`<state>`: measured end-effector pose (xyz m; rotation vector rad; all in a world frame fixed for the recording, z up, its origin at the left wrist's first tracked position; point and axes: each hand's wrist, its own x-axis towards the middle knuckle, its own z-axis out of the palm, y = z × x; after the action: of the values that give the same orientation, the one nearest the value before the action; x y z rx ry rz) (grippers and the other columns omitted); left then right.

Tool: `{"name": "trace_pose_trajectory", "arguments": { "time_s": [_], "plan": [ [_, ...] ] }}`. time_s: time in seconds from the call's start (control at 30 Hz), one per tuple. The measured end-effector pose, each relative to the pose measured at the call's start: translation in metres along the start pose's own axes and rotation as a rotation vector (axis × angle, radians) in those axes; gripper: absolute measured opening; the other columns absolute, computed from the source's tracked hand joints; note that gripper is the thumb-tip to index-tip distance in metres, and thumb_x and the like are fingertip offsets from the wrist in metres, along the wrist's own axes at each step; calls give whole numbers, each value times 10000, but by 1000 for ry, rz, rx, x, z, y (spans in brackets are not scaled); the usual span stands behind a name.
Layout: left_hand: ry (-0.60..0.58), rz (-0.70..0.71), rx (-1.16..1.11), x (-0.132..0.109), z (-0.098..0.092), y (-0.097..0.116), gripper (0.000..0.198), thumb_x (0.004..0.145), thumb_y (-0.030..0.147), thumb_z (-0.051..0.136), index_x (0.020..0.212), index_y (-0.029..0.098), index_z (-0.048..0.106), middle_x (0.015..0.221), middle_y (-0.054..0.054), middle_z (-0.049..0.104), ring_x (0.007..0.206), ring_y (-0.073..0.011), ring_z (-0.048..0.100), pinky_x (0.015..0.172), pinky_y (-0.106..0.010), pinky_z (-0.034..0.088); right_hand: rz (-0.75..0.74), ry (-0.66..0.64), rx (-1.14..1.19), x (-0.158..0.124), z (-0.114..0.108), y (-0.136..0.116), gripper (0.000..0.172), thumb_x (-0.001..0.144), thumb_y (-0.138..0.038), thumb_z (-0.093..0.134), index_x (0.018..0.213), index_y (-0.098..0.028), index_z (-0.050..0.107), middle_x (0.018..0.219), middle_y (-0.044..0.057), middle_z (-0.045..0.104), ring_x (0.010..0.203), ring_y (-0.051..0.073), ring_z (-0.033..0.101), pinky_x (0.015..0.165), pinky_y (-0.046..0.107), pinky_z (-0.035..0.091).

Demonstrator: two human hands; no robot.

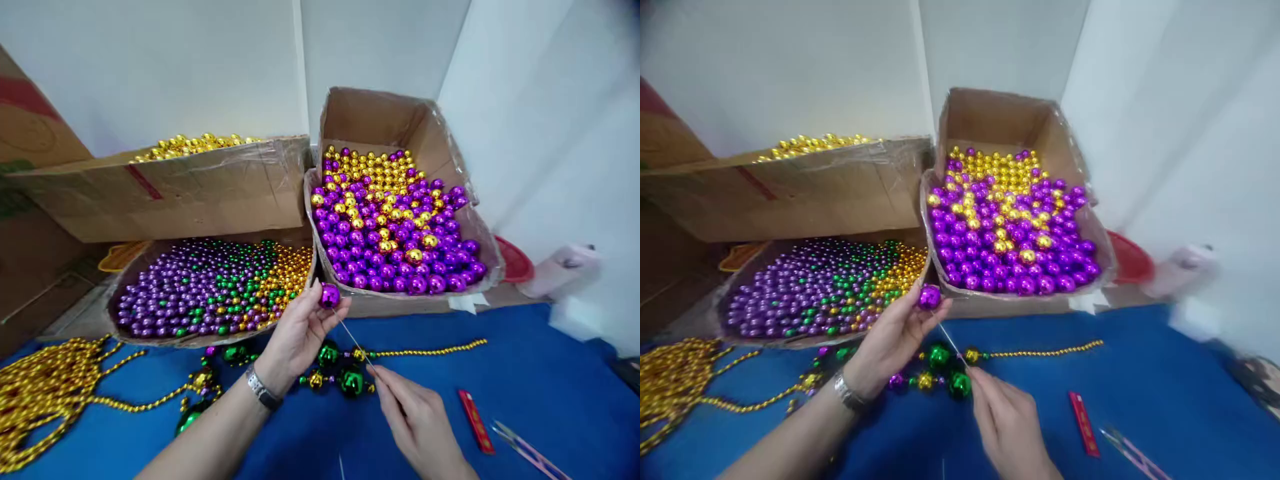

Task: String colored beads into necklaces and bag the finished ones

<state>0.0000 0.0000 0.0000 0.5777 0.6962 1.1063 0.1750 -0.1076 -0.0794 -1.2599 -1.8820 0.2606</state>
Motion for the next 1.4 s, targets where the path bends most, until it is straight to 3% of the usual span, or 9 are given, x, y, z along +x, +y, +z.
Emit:
{"name": "trace_pose_trajectory", "arguments": {
  "time_s": [0.23, 0.37, 0.9, 1.07, 1.23, 1.33, 1.4],
  "plan": [
    [-57, 61, 80, -10, 3, -14, 158, 865, 269, 575, 950, 136, 572, 938, -61, 625, 938, -216, 640, 861, -346, 510, 6, -21, 15, -1, 3, 0, 285, 911, -132, 448, 1166, -161, 573, 1034, 73, 704, 898, 149, 689, 800, 202, 542],
    [-62, 23, 47, -19, 0, -22, 146, 871, 256, 565, 965, 146, 551, 935, -52, 608, 937, -222, 640, 880, -371, 493, -13, -33, 5, -2, 5, 1, 275, 916, -144, 439, 1155, -157, 576, 1019, 83, 706, 882, 159, 695, 792, 202, 545],
    [1, 53, -17, -33, -12, -19, 175, 887, 273, 539, 1006, 146, 524, 969, -75, 610, 984, -236, 627, 893, -359, 488, -94, -17, 14, 0, 16, -3, 264, 916, -145, 435, 1130, -143, 590, 973, 84, 715, 846, 157, 702, 765, 195, 554],
    [-12, 145, 86, -36, -16, -20, 172, 882, 241, 550, 1039, 175, 528, 970, -46, 584, 950, -215, 633, 880, -370, 494, -146, 19, -35, 2, 20, -4, 298, 906, -107, 439, 1180, -137, 551, 994, 93, 708, 843, 169, 698, 742, 234, 561],
    [-107, 65, 259, -39, -23, -22, 192, 868, 278, 568, 1026, 171, 549, 965, -56, 595, 941, -212, 631, 869, -375, 498, -155, 21, -56, 1, 20, -1, 316, 900, -90, 438, 1192, -139, 548, 1006, 89, 706, 855, 171, 693, 762, 246, 555],
    [-220, 54, 528, -34, -29, -5, 268, 877, 338, 538, 1084, 170, 555, 1037, -98, 611, 951, -212, 620, 827, -349, 512, -119, 10, -46, -1, 16, 1, 299, 903, -105, 443, 1173, -141, 567, 1005, 86, 705, 855, 173, 692, 752, 246, 552],
    [-256, 160, 856, -22, -37, 18, 321, 900, 365, 474, 1148, 172, 542, 1097, -116, 611, 966, -210, 611, 810, -332, 509, -88, 20, -43, -2, 12, 2, 274, 906, -125, 452, 1144, -135, 587, 982, 89, 709, 827, 174, 695, 713, 238, 553]
  ]
}}
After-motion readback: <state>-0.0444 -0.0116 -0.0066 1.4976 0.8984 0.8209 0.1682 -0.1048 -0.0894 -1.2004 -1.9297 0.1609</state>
